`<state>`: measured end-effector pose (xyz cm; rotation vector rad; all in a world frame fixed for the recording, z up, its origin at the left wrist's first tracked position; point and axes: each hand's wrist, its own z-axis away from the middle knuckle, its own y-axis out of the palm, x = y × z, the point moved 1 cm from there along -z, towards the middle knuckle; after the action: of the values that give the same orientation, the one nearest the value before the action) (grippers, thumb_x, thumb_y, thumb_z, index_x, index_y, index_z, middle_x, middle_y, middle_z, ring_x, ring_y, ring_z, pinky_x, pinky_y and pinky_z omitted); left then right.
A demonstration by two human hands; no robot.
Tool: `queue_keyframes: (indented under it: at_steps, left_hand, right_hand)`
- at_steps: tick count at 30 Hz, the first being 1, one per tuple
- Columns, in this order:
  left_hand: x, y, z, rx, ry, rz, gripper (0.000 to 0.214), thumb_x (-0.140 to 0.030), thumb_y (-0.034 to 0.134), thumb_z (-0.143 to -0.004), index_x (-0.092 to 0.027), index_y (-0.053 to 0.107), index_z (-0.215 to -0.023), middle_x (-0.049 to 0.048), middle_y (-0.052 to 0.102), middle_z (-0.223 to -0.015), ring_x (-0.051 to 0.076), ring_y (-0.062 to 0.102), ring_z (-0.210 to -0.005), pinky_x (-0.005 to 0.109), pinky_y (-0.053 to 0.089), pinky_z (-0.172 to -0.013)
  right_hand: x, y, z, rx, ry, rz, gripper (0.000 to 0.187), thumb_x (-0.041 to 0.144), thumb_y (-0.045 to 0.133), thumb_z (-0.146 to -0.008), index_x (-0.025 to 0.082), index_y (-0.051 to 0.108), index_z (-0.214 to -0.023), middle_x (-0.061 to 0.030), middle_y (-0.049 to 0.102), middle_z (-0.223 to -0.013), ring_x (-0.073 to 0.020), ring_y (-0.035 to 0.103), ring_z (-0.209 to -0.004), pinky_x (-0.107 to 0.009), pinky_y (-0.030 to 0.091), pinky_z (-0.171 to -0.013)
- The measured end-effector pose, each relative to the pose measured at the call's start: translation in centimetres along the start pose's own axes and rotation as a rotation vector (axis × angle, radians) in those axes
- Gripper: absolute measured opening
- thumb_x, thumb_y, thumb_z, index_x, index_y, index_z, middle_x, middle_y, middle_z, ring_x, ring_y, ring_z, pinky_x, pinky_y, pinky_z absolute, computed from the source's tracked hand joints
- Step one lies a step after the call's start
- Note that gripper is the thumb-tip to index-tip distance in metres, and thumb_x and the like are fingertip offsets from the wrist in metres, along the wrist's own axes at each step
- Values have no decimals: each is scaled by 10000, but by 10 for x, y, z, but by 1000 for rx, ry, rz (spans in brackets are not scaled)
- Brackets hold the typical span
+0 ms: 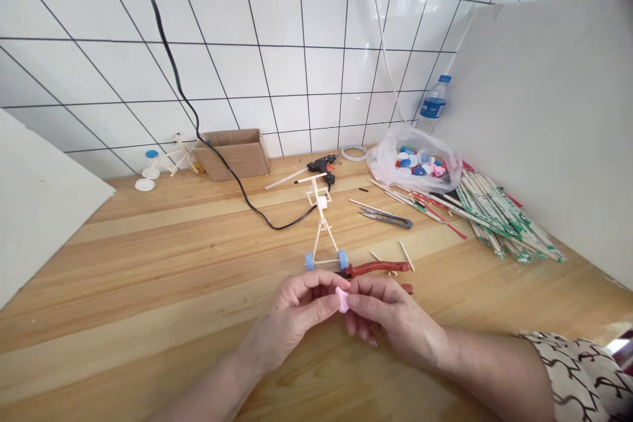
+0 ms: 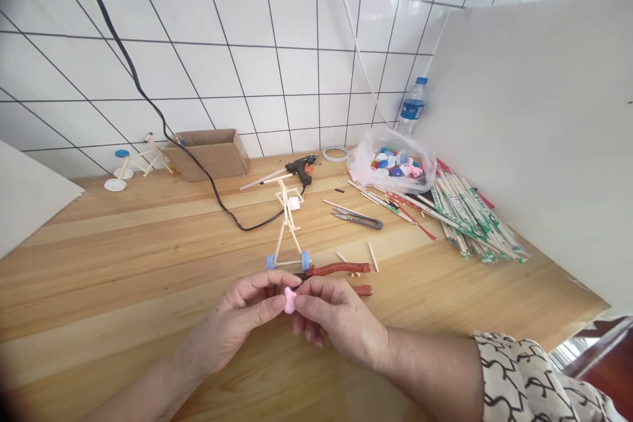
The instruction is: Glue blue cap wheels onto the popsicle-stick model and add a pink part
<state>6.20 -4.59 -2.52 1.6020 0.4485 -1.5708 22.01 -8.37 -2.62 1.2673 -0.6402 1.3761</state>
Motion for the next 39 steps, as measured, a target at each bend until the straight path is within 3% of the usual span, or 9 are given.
queue_keyframes:
  at_steps: [4, 12, 17, 25, 33, 39]
  left_hand:
    - [-2, 0, 0, -6, -7, -13, 131, -266, 637, -784, -159, 668, -853, 8, 641, -712, 145, 611, -697, 269, 471, -703]
    - [-6, 4, 3, -75, 46, -252, 137, -267, 597, -808, -153, 669, -828, 26, 661, -749, 149, 600, -716, 246, 471, -687]
    - [-6, 3, 3, -38, 43, -244, 155, -247, 575, -819, -166, 696, -872, 24, 666, -754, 140, 590, -709, 232, 470, -679]
    - [-6, 9, 2, -92, 30, -263, 161, -255, 598, -787, -150, 703, -723, 32, 655, -672, 143, 558, -636, 246, 467, -624]
    - [-3, 8, 4, -133, 4, -231, 138, -242, 614, -778, -154, 720, -783, 25, 664, -681, 135, 562, -637, 236, 471, -631]
    - [-5, 10, 2, -168, -2, -248, 124, -235, 647, -742, -151, 735, -767, 29, 685, -689, 138, 570, -638, 232, 477, -625]
  right_hand:
    - [1, 1, 1, -38, -2, 64, 360, 493, 609, -759, 137, 560, -733, 21, 534, -579, -47, 413, -446, -181, 308, -424]
    - [1, 1, 1, -47, 5, 140, 344, 481, 609, -760, 142, 556, -733, 26, 512, -585, -55, 414, -479, -185, 306, -438]
    - [2, 0, 0, -58, 15, 109, 363, 492, 632, -733, 139, 551, -711, 25, 512, -593, -55, 412, -483, -189, 298, -447]
    - [2, 3, 2, -66, -12, 128, 345, 484, 583, -766, 160, 501, -679, 2, 565, -648, -66, 403, -518, -207, 302, -496]
    - [2, 1, 2, -28, -15, 80, 308, 443, 595, -771, 151, 506, -731, -14, 593, -694, -62, 404, -516, -205, 286, -478]
    - [7, 5, 4, -38, -50, 176, 337, 476, 589, -773, 161, 484, -713, 2, 575, -664, -71, 433, -544, -214, 296, -503]
